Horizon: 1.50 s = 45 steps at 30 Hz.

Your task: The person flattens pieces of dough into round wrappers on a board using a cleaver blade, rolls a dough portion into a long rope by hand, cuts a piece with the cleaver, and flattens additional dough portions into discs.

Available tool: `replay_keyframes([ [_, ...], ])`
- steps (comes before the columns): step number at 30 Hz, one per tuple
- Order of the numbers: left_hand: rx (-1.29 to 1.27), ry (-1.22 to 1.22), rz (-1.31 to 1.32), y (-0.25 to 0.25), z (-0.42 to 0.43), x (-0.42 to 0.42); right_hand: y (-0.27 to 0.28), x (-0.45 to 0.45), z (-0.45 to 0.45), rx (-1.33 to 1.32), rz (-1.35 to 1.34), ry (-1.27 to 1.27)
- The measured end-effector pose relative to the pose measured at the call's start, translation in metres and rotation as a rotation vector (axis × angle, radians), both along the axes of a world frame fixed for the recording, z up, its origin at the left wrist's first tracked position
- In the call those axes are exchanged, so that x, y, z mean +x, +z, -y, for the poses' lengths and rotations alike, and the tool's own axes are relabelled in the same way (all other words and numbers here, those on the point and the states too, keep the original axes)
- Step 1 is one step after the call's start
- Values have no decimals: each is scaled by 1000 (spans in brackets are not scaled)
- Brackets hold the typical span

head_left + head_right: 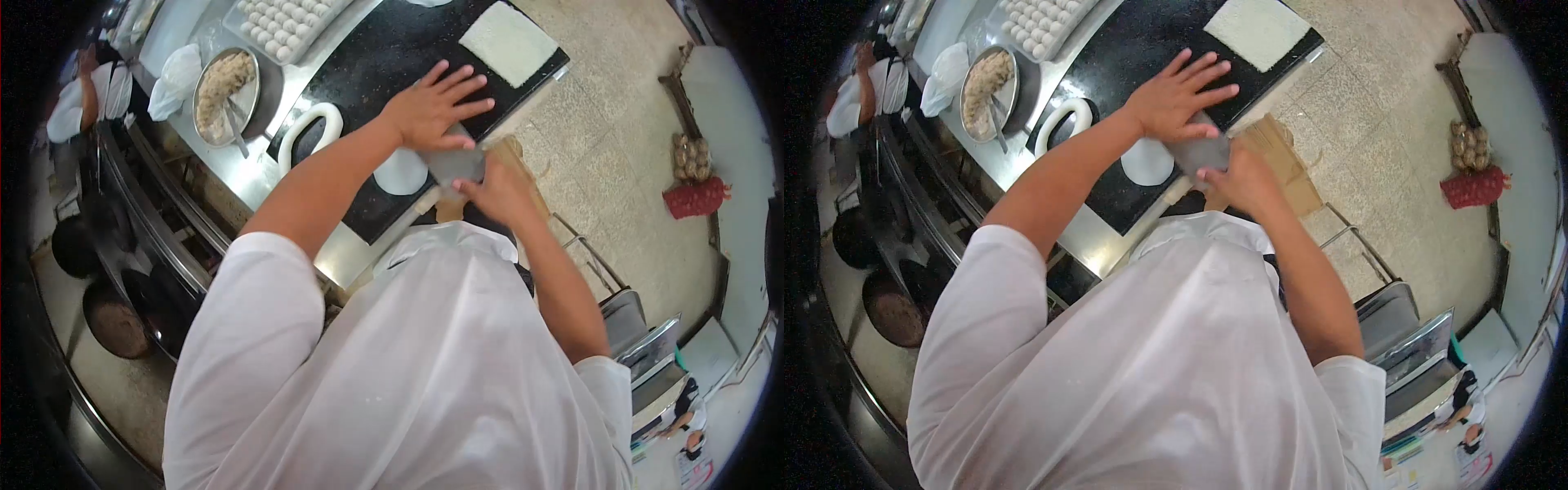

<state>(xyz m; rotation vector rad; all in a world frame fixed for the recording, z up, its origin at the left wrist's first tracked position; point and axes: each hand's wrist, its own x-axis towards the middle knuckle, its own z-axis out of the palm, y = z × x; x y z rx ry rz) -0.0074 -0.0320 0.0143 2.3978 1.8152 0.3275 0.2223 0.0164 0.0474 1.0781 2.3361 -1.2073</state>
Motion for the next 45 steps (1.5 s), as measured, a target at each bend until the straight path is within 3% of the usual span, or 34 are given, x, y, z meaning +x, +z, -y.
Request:
replay_keyframes([
  [2,-89,-58,41,5,42,11,-46,29,44,94,-257,58],
  [3,-146,-82,22,-3,71,17,-41,30,51,84,-264,69],
  [5,-257,-104,65,4,93,18,-35,28,65,-323,-240,64],
  [6,-237,-107,84,-2,91,14,-40,21,55,-325,-235,56],
  [8,-212,-80,45,3,60,-3,-39,9,36,-140,-142,83],
  [9,-173,-58,-11,4,47,-7,-27,-8,18,-143,99,118],
  [12,-25,-61,12,-3,10,-17,0,-27,-14,-199,184,51],
  [16,15,-100,19,-8,18,-13,-14,-5,25,-110,28,-59],
  [19,-144,-163,71,-1,75,21,-34,37,73,-235,-208,-1],
  [21,-71,-197,142,-2,73,40,-52,59,91,128,-289,-29],
  [22,-70,-200,158,-5,55,42,-39,52,81,128,-273,-31],
  [24,45,-257,50,-7,23,40,-4,43,59,-31,51,-197],
  [26,121,-242,7,-3,-2,25,2,26,23,12,27,-162],
  [28,224,-111,-74,-1,-14,14,10,14,4,115,24,-70],
  [32,350,85,-6,16,-8,-3,19,6,29,194,-5,-144],
  [34,-16,454,307,28,4,-9,9,22,64,170,-84,-256],
  [35,-264,557,294,41,22,-5,9,37,84,108,-88,-200],
  [37,-621,338,398,30,53,-7,15,74,118,40,-85,-180],
  [39,-571,440,505,44,86,5,27,103,132,27,119,-119],
  [40,-554,442,506,44,97,8,33,109,127,43,114,-115],
  [42,-324,723,647,36,115,11,40,117,115,16,8,-112],
  [45,-135,833,763,24,129,28,49,79,69,187,10,-95],
])
